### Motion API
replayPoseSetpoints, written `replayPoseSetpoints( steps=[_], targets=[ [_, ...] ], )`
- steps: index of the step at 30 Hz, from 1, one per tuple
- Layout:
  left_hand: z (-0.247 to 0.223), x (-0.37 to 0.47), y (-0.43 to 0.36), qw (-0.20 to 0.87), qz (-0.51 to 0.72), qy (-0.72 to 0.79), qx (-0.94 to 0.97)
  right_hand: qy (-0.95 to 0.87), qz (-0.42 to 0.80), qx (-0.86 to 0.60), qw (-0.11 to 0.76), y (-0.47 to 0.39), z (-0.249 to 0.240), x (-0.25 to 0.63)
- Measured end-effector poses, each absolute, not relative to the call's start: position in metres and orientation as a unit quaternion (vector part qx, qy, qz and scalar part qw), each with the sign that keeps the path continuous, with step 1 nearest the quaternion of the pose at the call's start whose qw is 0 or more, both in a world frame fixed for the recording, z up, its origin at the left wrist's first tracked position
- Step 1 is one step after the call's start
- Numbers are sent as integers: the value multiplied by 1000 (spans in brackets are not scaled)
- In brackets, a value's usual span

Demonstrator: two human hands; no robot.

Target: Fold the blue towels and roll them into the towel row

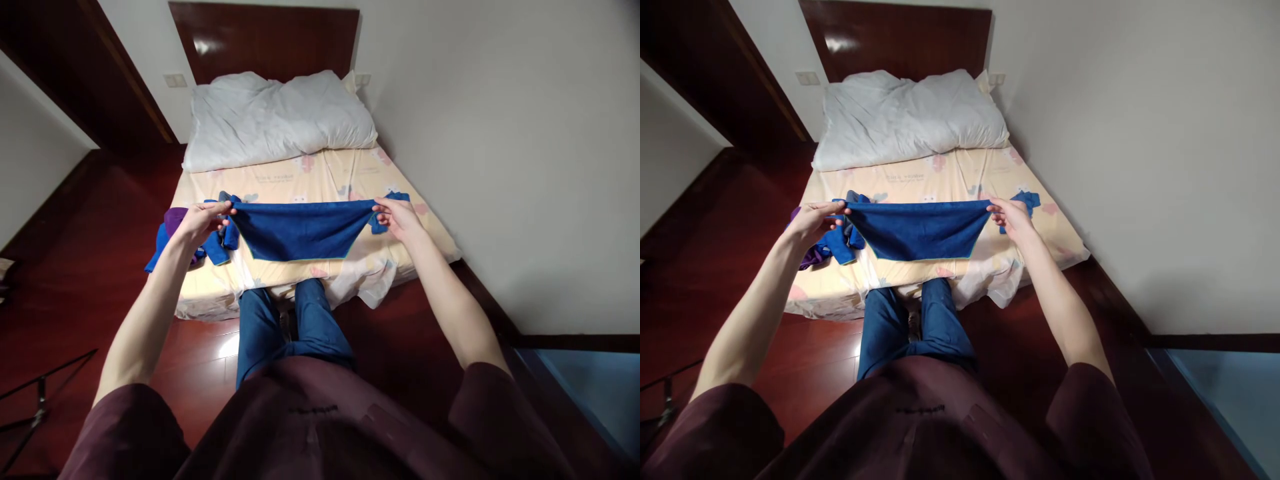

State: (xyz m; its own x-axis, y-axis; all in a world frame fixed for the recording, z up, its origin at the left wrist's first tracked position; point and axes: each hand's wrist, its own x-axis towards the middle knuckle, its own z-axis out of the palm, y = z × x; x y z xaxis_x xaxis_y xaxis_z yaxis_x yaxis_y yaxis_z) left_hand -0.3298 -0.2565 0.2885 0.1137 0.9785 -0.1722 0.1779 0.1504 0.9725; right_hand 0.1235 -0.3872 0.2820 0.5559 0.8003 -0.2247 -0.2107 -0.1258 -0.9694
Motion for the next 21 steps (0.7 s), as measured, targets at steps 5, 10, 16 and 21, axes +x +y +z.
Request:
replayPoseSetpoints(
  steps=[5,10,16,21],
  targets=[
    [279,-334,-273,553,362,537,524,-228,422,-638,603,-403,280,124],
    [261,-327,-263,540,354,571,507,-205,442,-646,587,-394,269,131],
    [235,-301,-208,515,371,586,504,-205,446,-642,589,-329,235,144],
    [229,-266,-150,447,406,608,516,-231,408,-639,609,-255,220,146]
  ],
)
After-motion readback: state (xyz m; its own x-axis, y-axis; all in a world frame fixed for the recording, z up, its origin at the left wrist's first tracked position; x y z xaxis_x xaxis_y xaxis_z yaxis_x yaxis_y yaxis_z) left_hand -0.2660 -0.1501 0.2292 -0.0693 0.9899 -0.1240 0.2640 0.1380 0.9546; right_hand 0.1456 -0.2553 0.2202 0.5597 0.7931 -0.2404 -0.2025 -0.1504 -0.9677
